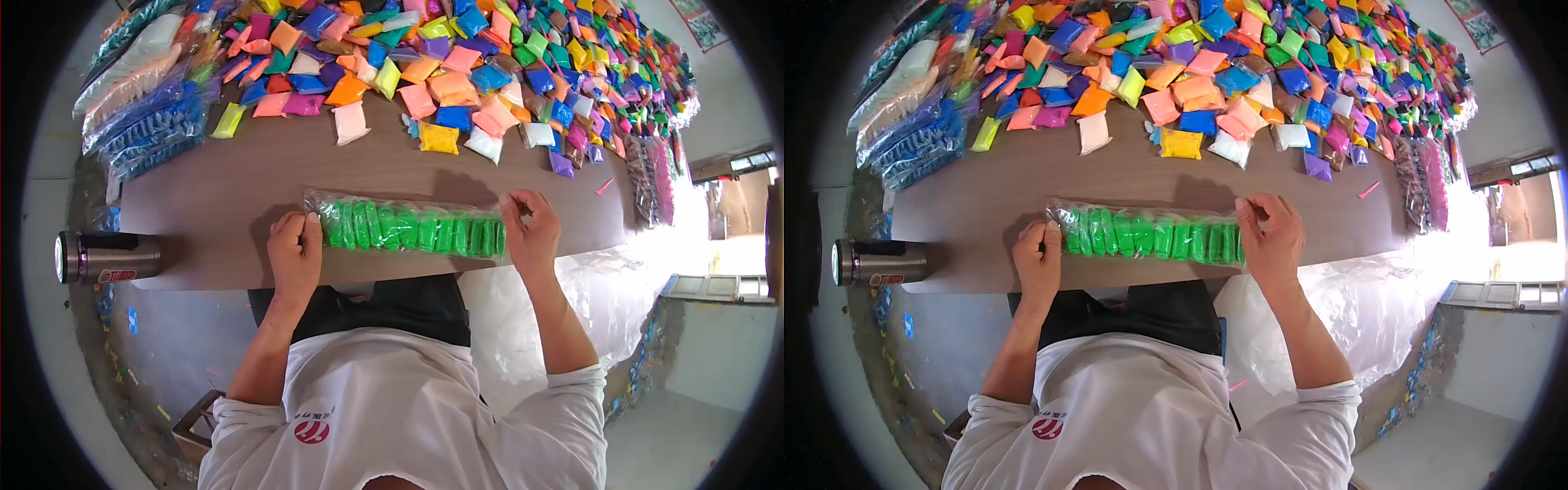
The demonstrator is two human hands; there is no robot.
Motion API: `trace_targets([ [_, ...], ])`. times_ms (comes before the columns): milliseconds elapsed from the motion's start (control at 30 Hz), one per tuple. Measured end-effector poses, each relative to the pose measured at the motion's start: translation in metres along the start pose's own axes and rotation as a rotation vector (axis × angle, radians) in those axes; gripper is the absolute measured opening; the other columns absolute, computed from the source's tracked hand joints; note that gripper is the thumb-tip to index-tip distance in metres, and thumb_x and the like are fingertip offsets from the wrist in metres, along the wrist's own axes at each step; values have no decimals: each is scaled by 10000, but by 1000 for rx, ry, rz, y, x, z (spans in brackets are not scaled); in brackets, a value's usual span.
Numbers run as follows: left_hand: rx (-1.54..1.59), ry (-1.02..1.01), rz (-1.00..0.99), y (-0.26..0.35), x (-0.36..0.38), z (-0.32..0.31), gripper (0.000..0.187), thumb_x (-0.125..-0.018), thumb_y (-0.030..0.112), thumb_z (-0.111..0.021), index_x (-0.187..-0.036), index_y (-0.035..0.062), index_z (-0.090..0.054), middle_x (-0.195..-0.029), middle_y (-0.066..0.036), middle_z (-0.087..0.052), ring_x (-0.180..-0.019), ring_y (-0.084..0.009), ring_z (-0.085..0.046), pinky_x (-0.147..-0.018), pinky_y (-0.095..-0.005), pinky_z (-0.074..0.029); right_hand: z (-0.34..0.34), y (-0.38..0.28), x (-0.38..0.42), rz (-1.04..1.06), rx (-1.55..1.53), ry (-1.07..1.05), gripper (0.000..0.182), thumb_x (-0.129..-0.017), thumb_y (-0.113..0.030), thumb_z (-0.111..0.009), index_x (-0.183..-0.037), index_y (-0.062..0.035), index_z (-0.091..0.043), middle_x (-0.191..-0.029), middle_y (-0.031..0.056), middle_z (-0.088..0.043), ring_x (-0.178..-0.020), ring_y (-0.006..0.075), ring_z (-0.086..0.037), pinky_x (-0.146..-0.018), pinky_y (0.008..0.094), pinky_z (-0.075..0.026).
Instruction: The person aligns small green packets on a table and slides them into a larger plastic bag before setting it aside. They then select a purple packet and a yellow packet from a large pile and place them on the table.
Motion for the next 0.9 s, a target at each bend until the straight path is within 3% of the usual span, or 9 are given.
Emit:
trace_targets([
  [100, 12, 10, -9, 0, 0, 0, 258, -963, 107, -613, -746, 7, -516, -730, -105, -557, -701, -289, -494, -704, -399, -409, 4, 19, 5, -189, 16, -17, 210, -893, -177, -766, -958, 0, -672, -790, 69, -652, -684, 147, -601, -616, 314, -479],
  [200, 29, 11, -3, -1, 1, 0, 254, -963, 108, -617, -750, 7, -522, -739, -104, -566, -708, -287, -501, -706, -395, -413, 5, 38, 10, -422, -308, -25, 298, -913, -272, -768, -964, 2, -661, -764, 19, -620, -646, 93, -550, -578, 264, -449],
  [300, 38, 7, 12, -1, 2, 1, 249, -964, 110, -620, -755, 7, -530, -749, -102, -577, -710, -284, -504, -707, -395, -418, 10, 37, 20, -837, -453, -191, 328, -942, -345, -736, -937, -28, -651, -740, -9, -594, -618, 68, -518, -561, 231, -421],
  [500, 26, -10, 5, -3, 2, 3, 241, -965, 111, -624, -765, 4, -544, -764, -99, -593, -722, -279, -519, -702, -392, -425, -4, 51, 29, -840, -758, -274, 238, -967, -306, -701, -882, -93, -637, -749, -9, -618, -618, 70, -535, -587, 245, -447],
  [700, 24, -31, 50, -6, 4, 3, 212, -964, 111, -625, -796, -10, -579, -806, -118, -625, -758, -293, -553, -715, -403, -449, -1, 46, 37, -874, -885, -239, 162, -967, -230, -706, -889, -106, -638, -841, 14, -669, -751, 101, -613, -733, 270, -507],
  [900, -36, -79, 39, -10, 12, 12, 172, -966, 118, -629, -850, -9, -636, -886, -133, -669, -818, -304, -599, -739, -395, -476, -10, 60, 42, -754, -1004, -264, 116, -954, -150, -716, -895, -103, -628, -855, 2, -652, -748, 104, -598, -719, 271, -499],
])
Point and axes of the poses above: each hand's wrist, its own x-axis away from the middle knuckle, its own z-axis out of the back of the hand, y = z × x, the point moved 5 cm from there along -x, towards the middle knuckle
